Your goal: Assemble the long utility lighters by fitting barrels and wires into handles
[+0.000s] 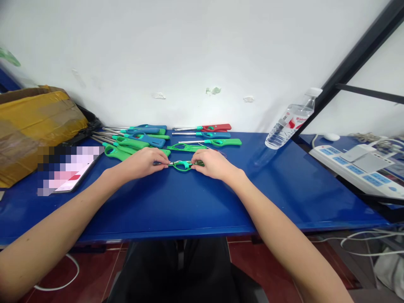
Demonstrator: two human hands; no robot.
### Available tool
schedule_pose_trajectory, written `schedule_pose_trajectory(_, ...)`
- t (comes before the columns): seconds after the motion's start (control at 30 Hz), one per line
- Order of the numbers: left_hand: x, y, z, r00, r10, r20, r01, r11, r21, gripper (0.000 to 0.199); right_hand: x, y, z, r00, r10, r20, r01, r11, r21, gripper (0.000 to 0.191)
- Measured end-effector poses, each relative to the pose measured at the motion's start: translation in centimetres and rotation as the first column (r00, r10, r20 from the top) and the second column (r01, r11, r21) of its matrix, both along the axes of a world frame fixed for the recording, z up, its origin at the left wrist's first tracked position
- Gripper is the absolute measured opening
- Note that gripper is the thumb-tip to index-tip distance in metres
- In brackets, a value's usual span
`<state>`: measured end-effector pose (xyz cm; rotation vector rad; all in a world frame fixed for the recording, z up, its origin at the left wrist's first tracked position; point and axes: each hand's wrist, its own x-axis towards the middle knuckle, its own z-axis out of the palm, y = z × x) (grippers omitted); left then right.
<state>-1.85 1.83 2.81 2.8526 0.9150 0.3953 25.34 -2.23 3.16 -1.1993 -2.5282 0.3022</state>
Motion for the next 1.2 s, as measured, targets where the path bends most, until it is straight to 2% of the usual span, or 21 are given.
schedule_pose_trajectory(0.2,0.7,-0.8,0.5,0.999,0.035,-0.005,-0.035,0.999,-0.022,0.01,0.1,-0.1,0.3,1.0,0.002,-0.017,-0.003,0.999,-0.035,0.011)
schedule_pose_trajectory(0.33,1.3,-1.1,0.3,0.997,0.069,0.04,-0.069,0.997,-0.017,0.009,0.2,-0.1,0.3,1.0,0.006,-0.019,-0.006,0.999,-0.04,0.011)
schedule_pose_trajectory(0.53,1.4,-1.0,-0.2,0.994,0.0,0.11,0.0,1.0,0.002,0.01,0.1,-0.1,0.3,1.0,0.002,-0.017,-0.002,1.0,-0.031,0.011)
schedule_pose_trajectory(0.67,1.3,-1.2,-0.1,0.999,-0.018,0.049,0.016,0.999,0.043,0.014,0.1,-0.2,0.4,1.0,0.005,-0.02,-0.006,0.999,-0.034,0.011)
schedule_pose_trajectory(0.8,1.4,-1.8,0.3,0.999,0.031,-0.012,-0.031,0.998,0.064,0.013,0.0,-0.2,0.5,1.0,0.001,-0.012,-0.001,1.0,-0.031,0.01)
schedule_pose_trajectory(0.93,1.7,-1.9,0.6,0.993,0.115,0.017,-0.115,0.993,0.005,0.012,0.0,-0.2,0.5,1.0,-0.005,-0.013,0.005,0.999,-0.036,0.011)
schedule_pose_trajectory(1.07,2.1,-1.6,0.2,0.967,0.22,0.128,-0.207,0.972,-0.107,0.012,0.0,-0.2,0.6,1.0,-0.015,-0.004,0.015,0.999,-0.038,0.011)
schedule_pose_trajectory(1.2,2.1,-1.0,-0.6,0.954,0.212,0.214,-0.172,0.966,-0.191,0.01,0.0,-0.2,0.5,1.0,-0.013,-0.006,0.013,0.999,-0.035,0.012)
